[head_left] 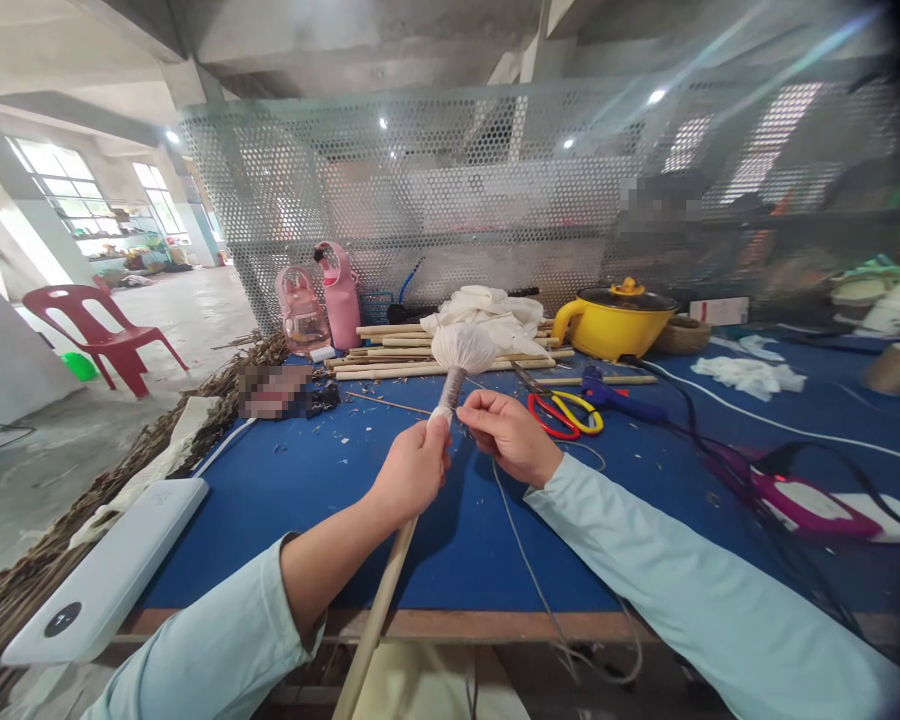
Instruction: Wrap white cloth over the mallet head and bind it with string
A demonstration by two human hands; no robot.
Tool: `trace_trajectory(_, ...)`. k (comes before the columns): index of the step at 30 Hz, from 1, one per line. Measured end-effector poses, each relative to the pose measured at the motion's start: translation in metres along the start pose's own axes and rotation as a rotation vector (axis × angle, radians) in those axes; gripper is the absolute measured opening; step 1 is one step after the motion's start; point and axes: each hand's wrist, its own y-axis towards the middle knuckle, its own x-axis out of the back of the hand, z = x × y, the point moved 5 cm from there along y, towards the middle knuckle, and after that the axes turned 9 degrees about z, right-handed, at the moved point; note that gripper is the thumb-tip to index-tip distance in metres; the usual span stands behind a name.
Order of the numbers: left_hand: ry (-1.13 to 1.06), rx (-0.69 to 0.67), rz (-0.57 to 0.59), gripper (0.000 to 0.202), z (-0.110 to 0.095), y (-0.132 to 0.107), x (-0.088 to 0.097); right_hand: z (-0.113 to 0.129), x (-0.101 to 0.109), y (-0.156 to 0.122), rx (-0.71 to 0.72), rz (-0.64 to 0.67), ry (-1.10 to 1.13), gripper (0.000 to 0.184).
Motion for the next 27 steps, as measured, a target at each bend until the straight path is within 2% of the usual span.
trace_trajectory(7,-0.035,0.009,0.011,0.037,-0.001,-0.001,-0.001,-0.002,0.006,0.003,0.006,-0.002,-0.033,0.031)
trace_trajectory(11,-0.143,0.04,0.086,0.037,-0.001,-0.001,-0.005,-0.002,0.008,0.005,0.018,0.012,-0.004,0.032)
trace_trajectory(17,-0.403,0.019,0.282,0.034,-0.009,-0.006,-0.013,0.001,-0.001,0.002,0.028,0.111,0.165,0.034)
trace_trajectory(21,-0.566,0.13,0.519,0.036,-0.006,-0.008,-0.02,0.0,-0.007,-0.002,-0.043,0.251,0.2,0.043)
trace_trajectory(23,-0.597,0.198,0.619,0.037,-0.001,-0.006,-0.02,-0.004,-0.006,-0.003,-0.071,0.267,0.197,0.04)
trace_trajectory(25,-0.519,0.231,0.585,0.041,0.008,0.001,-0.015,-0.008,-0.003,-0.001,-0.075,0.198,0.189,0.034)
trace_trajectory(27,-0.381,0.188,0.398,0.047,0.015,0.013,-0.001,-0.011,0.0,0.001,-0.085,0.116,0.171,0.033)
